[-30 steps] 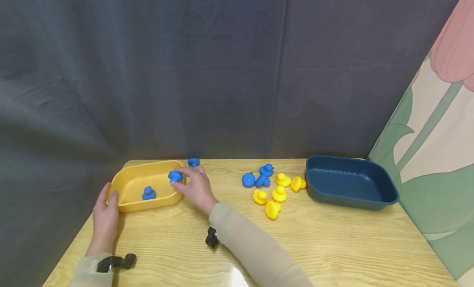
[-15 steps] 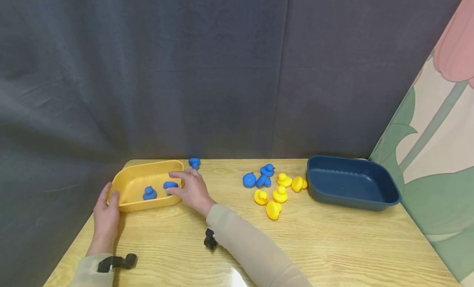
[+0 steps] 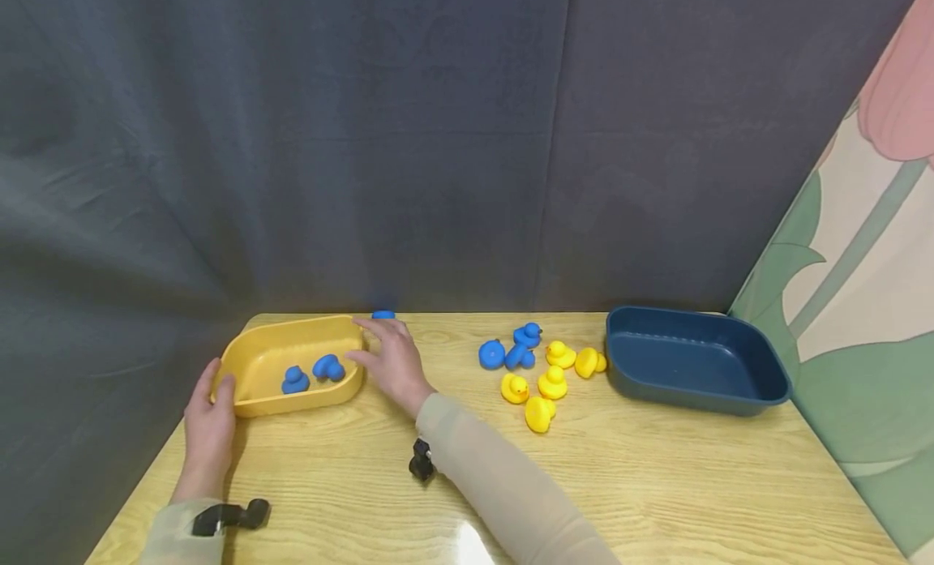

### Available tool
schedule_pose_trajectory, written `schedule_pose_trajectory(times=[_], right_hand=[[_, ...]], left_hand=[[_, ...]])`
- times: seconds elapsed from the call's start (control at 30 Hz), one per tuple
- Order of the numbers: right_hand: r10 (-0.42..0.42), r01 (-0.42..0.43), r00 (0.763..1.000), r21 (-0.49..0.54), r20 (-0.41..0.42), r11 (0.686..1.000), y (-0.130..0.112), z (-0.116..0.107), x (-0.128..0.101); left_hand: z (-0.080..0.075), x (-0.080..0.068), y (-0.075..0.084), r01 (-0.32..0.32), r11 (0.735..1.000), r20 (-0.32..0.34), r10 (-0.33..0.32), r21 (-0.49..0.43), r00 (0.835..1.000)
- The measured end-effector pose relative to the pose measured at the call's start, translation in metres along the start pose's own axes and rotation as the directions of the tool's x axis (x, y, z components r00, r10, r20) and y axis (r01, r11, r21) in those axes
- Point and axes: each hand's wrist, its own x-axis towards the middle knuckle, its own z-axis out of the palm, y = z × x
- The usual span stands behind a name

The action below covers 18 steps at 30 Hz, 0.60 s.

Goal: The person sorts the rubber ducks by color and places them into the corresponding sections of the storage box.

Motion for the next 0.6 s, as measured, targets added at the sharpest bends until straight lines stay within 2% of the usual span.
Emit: schedule_pose_trajectory(times=[0.23,0.6], right_hand=[[0.059,-0.059,0.997,0.01,-0.045,0.998,0.021,-0.011,0.011],[0.081,-0.081,0.997,-0.046,-0.018,0.996,0.037,-0.024,0.021]], left_hand=[[0.0,-0.001,0.001,0.01,1.0,0.002,-0.01,-0.011,1.0],[0.0,0.001,-0.001,0.009,1.0,0.001,-0.009,-0.006,1.0]])
